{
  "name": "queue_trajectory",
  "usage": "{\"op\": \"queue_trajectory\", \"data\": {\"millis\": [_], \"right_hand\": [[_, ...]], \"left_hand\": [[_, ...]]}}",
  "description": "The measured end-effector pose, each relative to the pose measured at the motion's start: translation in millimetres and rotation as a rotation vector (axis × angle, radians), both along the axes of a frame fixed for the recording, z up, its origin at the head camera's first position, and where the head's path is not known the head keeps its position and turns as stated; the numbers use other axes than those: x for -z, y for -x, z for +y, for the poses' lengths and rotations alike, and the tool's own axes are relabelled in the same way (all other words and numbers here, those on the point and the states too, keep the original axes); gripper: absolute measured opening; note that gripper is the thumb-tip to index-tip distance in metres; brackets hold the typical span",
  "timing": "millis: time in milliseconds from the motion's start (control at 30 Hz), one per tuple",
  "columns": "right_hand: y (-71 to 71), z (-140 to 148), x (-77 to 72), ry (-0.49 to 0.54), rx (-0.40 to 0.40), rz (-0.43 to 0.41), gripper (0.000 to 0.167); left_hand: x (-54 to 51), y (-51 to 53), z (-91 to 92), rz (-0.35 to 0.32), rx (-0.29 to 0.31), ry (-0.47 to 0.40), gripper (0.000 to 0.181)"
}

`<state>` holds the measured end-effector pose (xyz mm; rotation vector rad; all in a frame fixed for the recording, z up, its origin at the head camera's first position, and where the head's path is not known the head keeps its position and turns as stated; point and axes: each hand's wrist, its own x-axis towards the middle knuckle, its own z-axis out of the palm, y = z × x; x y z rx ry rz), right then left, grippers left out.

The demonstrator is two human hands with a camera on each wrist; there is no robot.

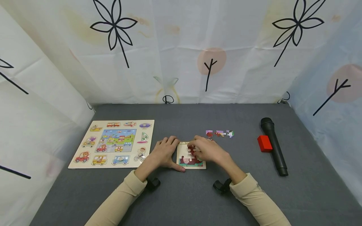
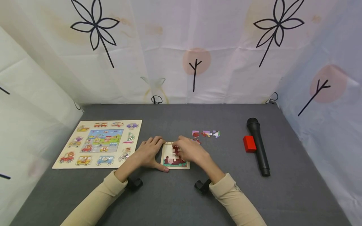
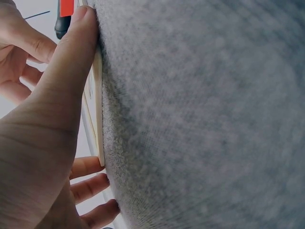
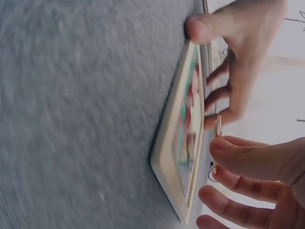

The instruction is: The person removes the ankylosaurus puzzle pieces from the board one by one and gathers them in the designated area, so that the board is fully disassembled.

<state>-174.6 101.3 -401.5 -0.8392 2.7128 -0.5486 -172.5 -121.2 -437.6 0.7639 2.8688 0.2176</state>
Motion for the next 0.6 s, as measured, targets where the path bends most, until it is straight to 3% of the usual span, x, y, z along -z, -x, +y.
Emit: {"op": "queue_trajectory", "data": {"millis": [600], "right_hand": [[20.7,62.2,-7.9,-0.004,0.101,0.045,0.034]], "left_hand": [[1.1,1.4,0.4,0.0,-0.006,0.014,0.113]]}}
